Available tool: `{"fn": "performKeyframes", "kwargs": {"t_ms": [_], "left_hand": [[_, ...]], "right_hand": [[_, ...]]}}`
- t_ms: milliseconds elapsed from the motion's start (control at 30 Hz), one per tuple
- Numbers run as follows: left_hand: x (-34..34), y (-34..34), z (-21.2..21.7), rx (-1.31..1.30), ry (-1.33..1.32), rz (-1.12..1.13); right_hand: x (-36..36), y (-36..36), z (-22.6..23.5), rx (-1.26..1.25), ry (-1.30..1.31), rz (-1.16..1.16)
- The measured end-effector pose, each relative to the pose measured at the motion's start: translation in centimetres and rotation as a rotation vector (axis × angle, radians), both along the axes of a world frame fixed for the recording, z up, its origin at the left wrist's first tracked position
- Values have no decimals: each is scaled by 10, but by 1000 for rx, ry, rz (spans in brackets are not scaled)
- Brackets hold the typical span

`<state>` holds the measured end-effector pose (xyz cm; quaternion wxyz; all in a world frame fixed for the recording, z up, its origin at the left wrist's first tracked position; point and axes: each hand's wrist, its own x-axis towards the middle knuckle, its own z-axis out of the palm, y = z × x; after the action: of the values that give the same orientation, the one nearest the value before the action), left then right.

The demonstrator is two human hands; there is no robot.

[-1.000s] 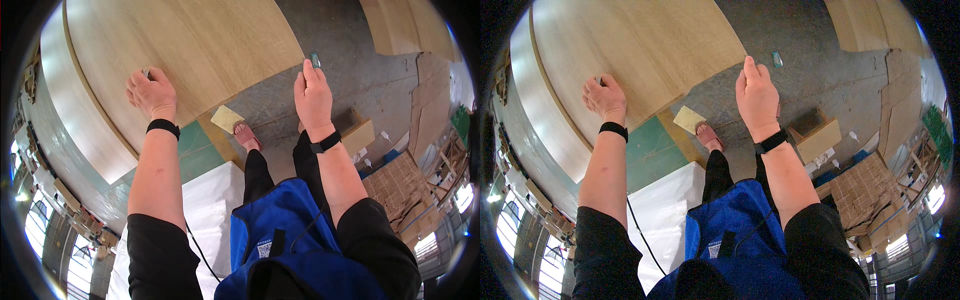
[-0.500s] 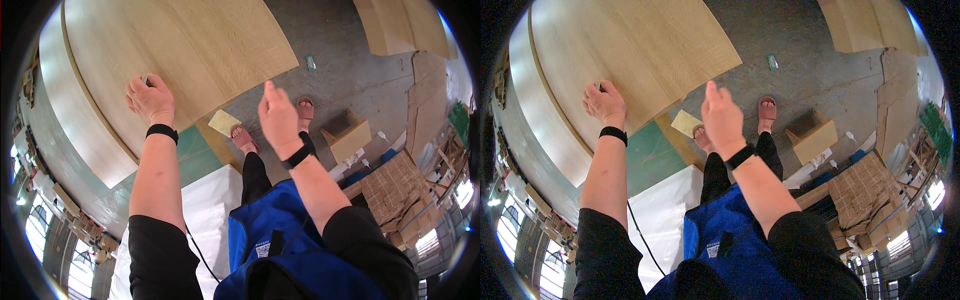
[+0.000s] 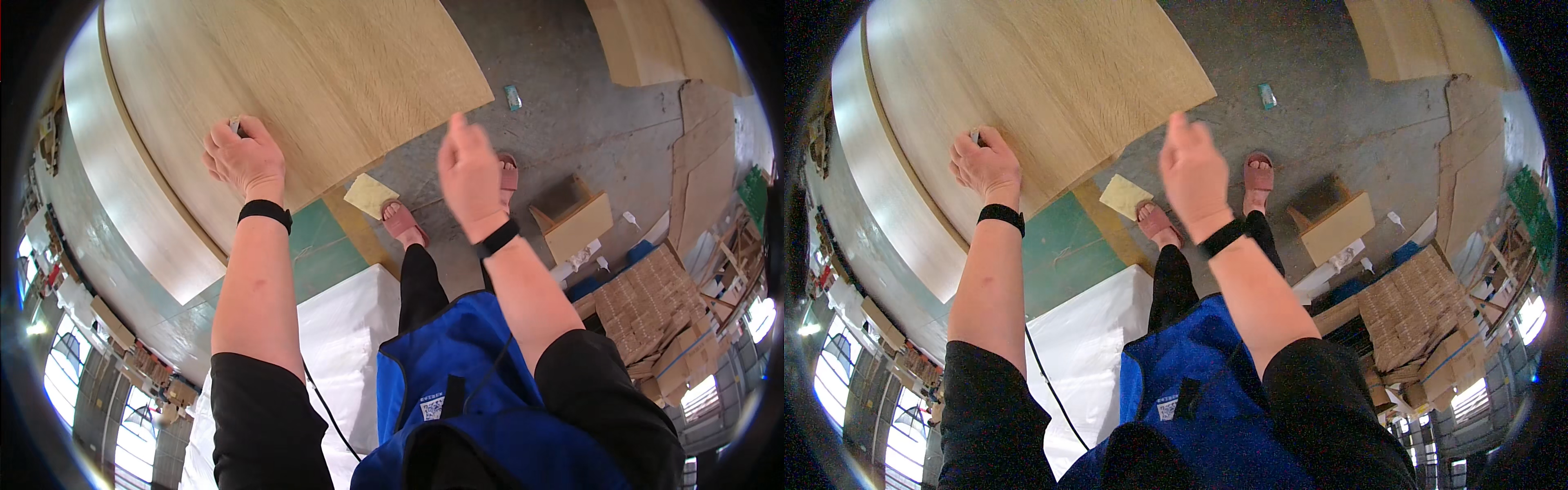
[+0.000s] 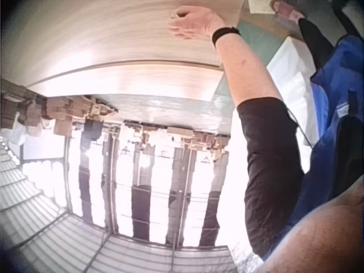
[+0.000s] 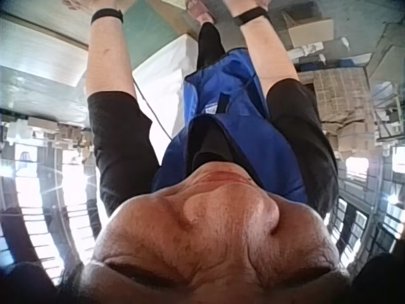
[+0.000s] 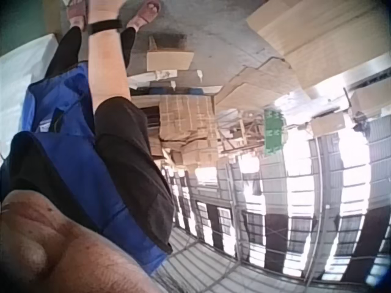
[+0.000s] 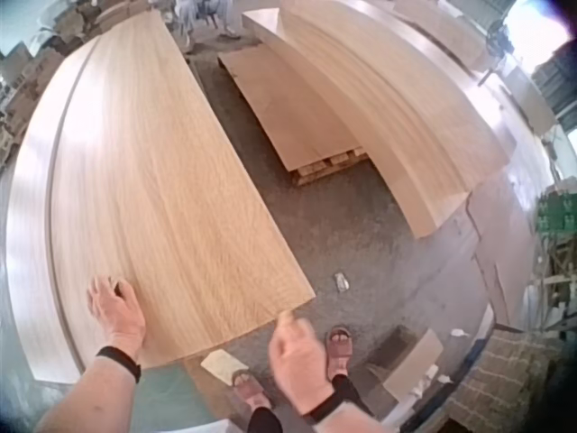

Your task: The recorder is marking and organizing large curved wooden furniture panels in a factory setting.

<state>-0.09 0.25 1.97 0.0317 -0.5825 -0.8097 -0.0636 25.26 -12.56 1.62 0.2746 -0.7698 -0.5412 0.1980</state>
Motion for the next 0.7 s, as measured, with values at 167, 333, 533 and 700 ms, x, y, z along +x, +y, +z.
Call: {"fn": "performKeyframes", "kwargs": {"t_ms": [167,333,533,700], "left_hand": [[0,-3,3,-38,0,14],[-1,-2,5,-46,-27,26],[3,-2,2,-32,-17,18],[-1,-3,1,-21,-44,24]], "right_hand": [[-54,-38,18,-91,250,217],[2,-13,2,51,-53,66],[26,-3,-23,87,-158,70],[14,-31,-26,-28,-157,108]]}}
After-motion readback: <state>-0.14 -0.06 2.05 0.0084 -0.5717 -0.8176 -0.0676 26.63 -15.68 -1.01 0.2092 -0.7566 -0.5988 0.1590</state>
